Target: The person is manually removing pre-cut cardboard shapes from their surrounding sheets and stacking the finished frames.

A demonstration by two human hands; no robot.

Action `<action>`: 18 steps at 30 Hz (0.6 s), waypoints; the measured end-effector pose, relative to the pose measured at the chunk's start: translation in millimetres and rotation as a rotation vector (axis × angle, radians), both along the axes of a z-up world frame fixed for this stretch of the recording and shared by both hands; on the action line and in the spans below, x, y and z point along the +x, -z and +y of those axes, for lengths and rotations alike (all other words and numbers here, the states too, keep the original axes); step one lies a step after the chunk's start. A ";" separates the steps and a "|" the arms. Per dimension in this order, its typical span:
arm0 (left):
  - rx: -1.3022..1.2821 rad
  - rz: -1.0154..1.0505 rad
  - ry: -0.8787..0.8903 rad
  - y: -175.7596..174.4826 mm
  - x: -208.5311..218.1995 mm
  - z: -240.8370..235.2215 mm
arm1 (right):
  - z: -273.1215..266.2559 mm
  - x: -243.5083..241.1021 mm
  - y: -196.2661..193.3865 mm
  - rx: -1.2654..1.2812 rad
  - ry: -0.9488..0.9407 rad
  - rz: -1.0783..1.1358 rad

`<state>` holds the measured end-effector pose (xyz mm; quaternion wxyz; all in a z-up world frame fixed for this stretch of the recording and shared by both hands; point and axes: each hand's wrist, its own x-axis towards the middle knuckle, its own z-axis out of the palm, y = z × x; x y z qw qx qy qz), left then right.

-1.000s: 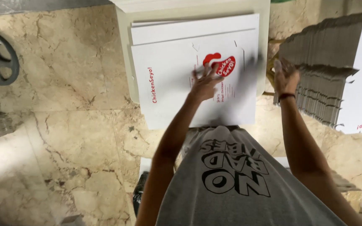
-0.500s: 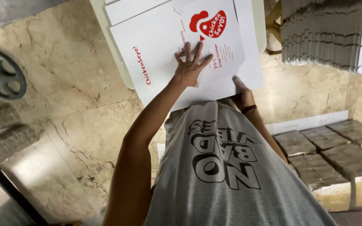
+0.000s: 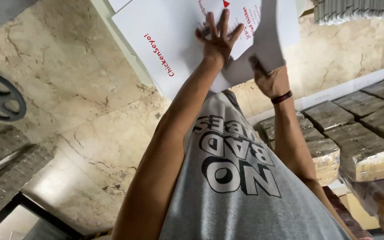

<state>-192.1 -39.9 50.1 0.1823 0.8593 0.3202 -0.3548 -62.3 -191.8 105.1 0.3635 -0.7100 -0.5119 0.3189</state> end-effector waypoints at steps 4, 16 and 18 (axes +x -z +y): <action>-0.008 -0.008 -0.021 3.4 -2.6 -1.7 | -18.0 -21.2 -5.3 0.015 -0.092 0.015; -0.049 -0.018 -0.077 4.7 -3.0 5.9 | -56.4 28.4 55.8 0.137 -0.019 0.188; -0.044 0.008 -0.057 6.5 -2.6 0.3 | -57.5 48.4 86.7 0.102 0.152 0.214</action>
